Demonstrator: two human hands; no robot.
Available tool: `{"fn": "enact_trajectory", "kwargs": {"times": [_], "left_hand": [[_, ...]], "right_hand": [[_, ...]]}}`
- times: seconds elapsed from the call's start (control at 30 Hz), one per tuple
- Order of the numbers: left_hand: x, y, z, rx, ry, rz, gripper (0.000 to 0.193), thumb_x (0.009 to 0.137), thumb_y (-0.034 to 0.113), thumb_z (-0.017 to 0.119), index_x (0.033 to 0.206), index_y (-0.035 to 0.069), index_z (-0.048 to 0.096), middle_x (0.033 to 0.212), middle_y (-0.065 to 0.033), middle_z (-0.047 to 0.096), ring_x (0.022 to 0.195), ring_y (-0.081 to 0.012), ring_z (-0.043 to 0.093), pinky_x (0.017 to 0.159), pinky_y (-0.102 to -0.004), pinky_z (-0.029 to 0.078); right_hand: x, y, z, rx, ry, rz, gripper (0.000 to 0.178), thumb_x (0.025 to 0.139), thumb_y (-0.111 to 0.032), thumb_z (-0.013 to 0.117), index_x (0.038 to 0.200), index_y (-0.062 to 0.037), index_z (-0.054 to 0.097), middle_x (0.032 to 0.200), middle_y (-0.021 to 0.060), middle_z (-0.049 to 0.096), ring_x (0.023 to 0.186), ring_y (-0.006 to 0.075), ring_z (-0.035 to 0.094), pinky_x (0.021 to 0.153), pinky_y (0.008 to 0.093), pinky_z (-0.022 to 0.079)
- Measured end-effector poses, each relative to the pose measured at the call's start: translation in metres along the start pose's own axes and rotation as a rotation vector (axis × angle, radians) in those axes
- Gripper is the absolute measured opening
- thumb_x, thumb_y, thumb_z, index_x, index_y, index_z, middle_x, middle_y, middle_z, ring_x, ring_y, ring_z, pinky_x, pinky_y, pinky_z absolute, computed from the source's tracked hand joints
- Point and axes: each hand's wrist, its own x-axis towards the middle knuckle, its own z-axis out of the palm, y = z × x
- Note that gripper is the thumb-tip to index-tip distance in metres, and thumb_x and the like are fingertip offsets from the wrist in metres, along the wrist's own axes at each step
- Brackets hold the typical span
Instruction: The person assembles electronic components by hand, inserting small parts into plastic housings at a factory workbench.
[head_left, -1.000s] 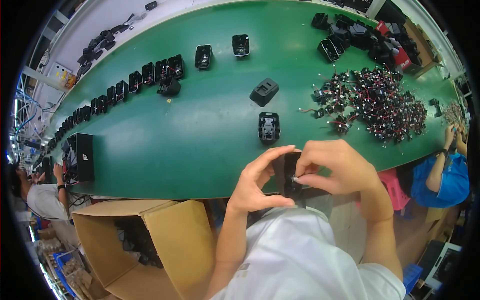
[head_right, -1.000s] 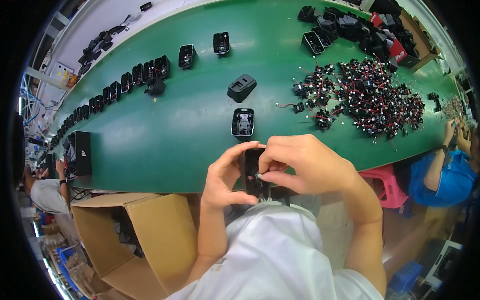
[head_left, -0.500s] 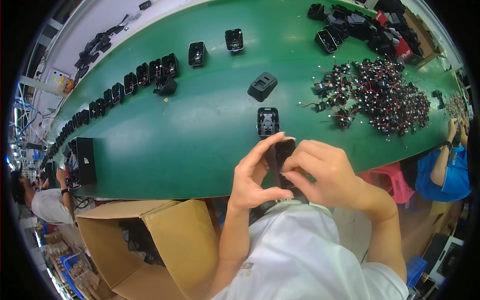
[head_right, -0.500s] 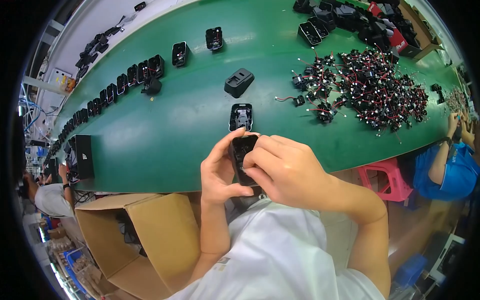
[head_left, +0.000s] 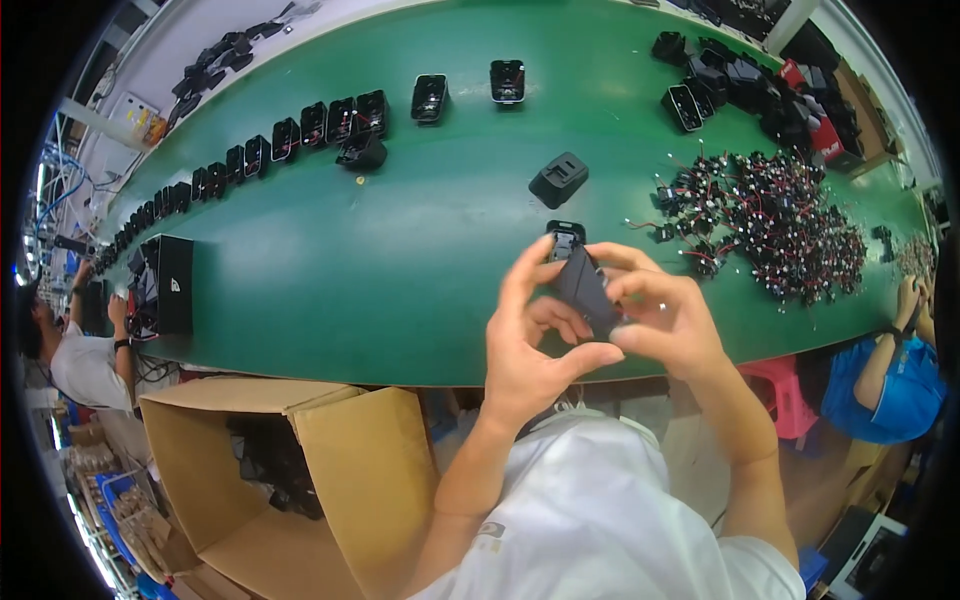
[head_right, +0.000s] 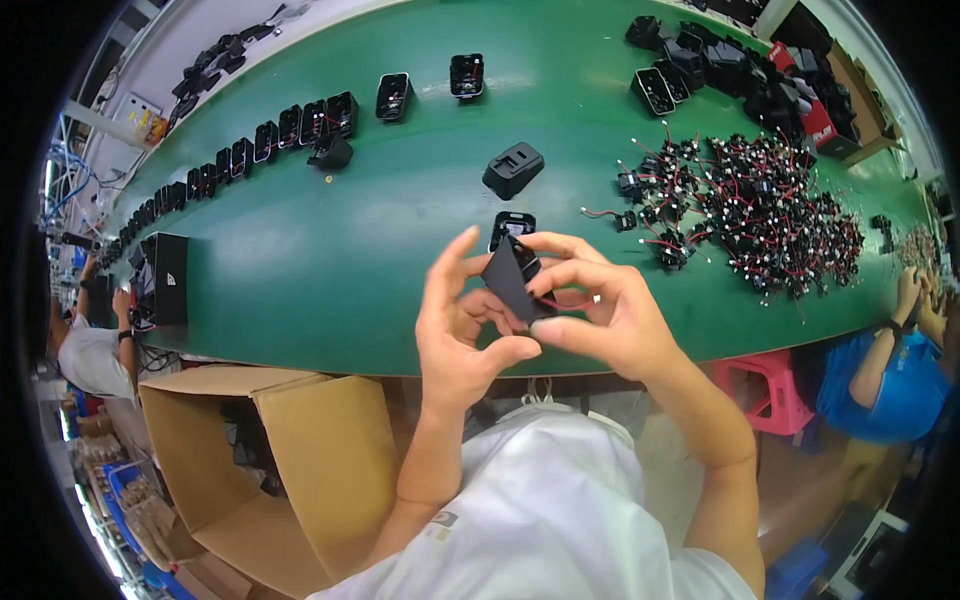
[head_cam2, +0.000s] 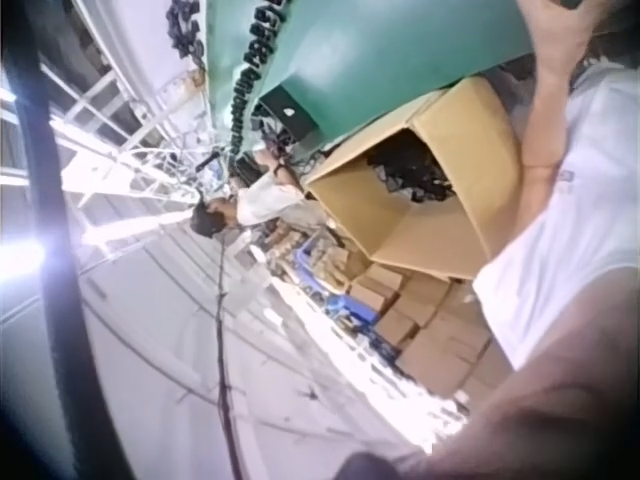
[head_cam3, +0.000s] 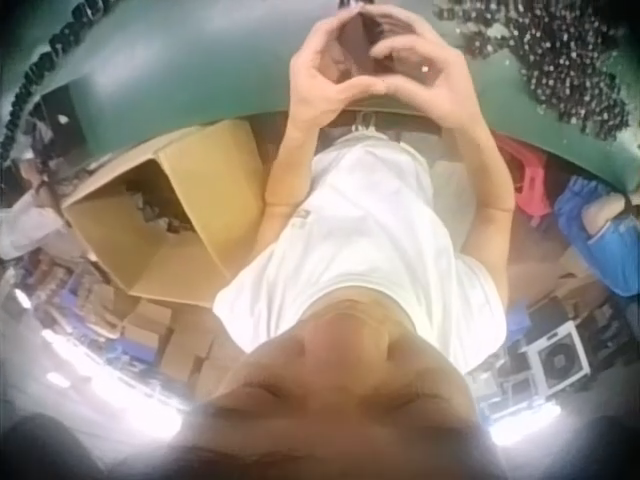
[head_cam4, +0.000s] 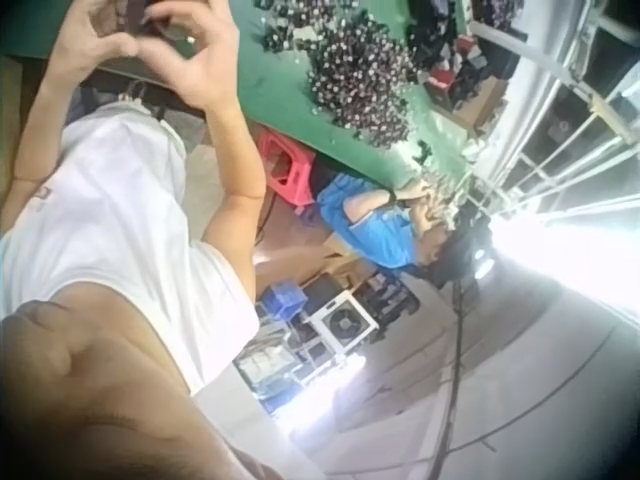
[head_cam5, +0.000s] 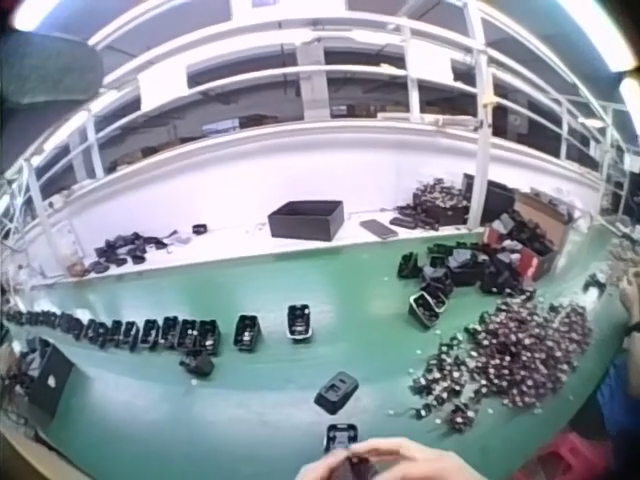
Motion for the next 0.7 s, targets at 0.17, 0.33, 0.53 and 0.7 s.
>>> {"fn": "enact_trajectory", "kwargs": {"times": [0.17, 0.33, 0.53, 0.7], "left_hand": [[0.006, 0.003, -0.012, 0.595, 0.040, 0.380, 0.073, 0.065, 0.011, 0.091, 0.131, 0.003, 0.061, 0.115, -0.0109, 0.062, 0.090, -0.0208, 0.064, 0.069, -0.0297, 0.053], [0.011, 0.002, -0.027, 0.745, 0.111, 0.453, 0.064, 0.062, 0.010, 0.088, 0.123, 0.008, 0.068, 0.103, -0.0093, 0.063, 0.085, -0.0240, 0.062, 0.067, -0.0328, 0.052], [0.015, 0.019, -0.047, 0.979, -0.012, 0.501, 0.062, 0.060, 0.016, 0.086, 0.119, 0.009, 0.071, 0.090, -0.0063, 0.062, 0.077, -0.0234, 0.060, 0.066, -0.0357, 0.051], [0.021, 0.024, -0.055, 0.971, -0.021, 0.486, 0.057, 0.062, 0.014, 0.087, 0.117, 0.009, 0.071, 0.091, -0.0070, 0.062, 0.079, -0.0239, 0.061, 0.068, -0.0347, 0.051]], "right_hand": [[0.006, 0.012, 0.008, 0.552, -0.016, 0.249, 0.051, 0.080, -0.027, 0.077, 0.118, 0.0043, 0.064, 0.138, 0.0178, 0.052, 0.123, 0.0275, 0.056, 0.103, 0.0423, 0.046], [0.010, 0.011, 0.014, 0.686, -0.057, 0.386, 0.036, 0.087, -0.017, 0.071, 0.116, 0.0026, 0.065, 0.140, 0.0162, 0.051, 0.126, 0.0261, 0.054, 0.105, 0.0468, 0.046], [0.022, 0.003, 0.017, 0.222, -0.004, 0.238, 0.034, 0.087, -0.009, 0.069, 0.119, 0.0015, 0.062, 0.129, 0.0123, 0.060, 0.118, 0.0240, 0.059, 0.108, 0.0474, 0.045], [0.035, 0.000, 0.020, 0.574, -0.075, 0.536, 0.045, 0.081, -0.019, 0.074, 0.119, 0.0033, 0.061, 0.120, 0.0128, 0.064, 0.112, 0.0218, 0.063, 0.101, 0.0388, 0.050]]}}
